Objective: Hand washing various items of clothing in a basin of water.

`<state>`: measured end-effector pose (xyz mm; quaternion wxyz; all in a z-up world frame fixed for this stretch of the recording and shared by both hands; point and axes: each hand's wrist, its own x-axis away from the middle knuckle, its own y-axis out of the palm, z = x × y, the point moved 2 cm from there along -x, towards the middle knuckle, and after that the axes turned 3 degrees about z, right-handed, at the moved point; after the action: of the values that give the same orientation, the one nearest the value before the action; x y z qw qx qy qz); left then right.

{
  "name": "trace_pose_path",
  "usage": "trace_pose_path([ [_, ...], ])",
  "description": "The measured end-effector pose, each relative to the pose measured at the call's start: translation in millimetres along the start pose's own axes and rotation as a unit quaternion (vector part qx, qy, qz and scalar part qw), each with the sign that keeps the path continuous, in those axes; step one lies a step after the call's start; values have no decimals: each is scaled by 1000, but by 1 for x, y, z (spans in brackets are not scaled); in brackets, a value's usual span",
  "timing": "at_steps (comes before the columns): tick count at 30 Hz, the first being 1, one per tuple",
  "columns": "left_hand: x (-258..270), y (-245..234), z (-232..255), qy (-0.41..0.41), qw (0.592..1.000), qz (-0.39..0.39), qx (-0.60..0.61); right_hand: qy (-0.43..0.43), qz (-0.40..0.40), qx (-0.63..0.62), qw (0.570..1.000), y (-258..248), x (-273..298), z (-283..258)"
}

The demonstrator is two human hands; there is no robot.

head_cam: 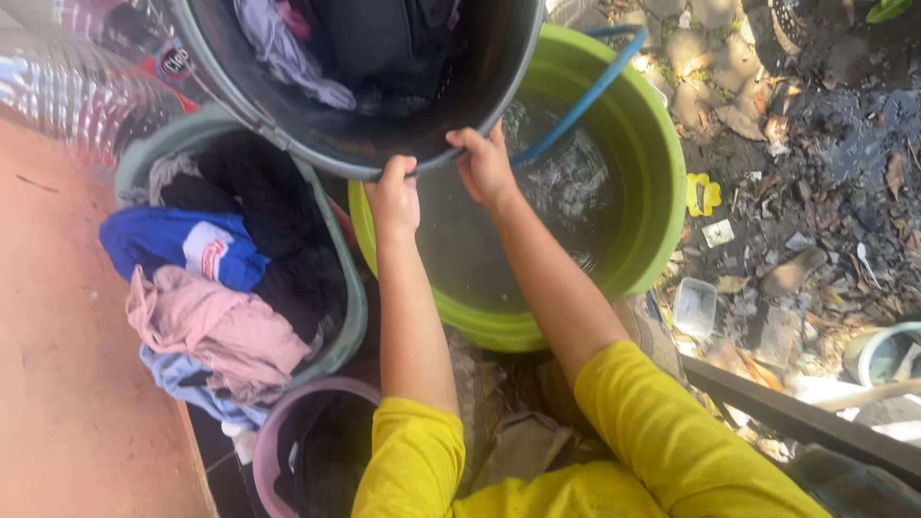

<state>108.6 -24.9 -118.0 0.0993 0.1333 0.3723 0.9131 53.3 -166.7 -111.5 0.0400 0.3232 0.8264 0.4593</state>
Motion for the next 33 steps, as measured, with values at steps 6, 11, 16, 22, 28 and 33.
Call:
trace_pose_path([
  [6,20,3,-1,-29,997,33,57,23,-5,1,1000,3,16,-6],
  [11,42,15,6,-34,997,57,49,20,-6,15,1000,-3,33,-5],
  [16,51,15,0,-35,996,67,51,46,2,33,998,10,48,-13],
  [22,57,17,-9,1,996,82,47,68,-12,75,995,-4,47,-5],
  [28,58,12,-38,-24,989,127,75,102,26,96,990,-23,39,3],
  [33,61,4,-58,-13,986,157,58,111,19,122,986,-41,37,8],
])
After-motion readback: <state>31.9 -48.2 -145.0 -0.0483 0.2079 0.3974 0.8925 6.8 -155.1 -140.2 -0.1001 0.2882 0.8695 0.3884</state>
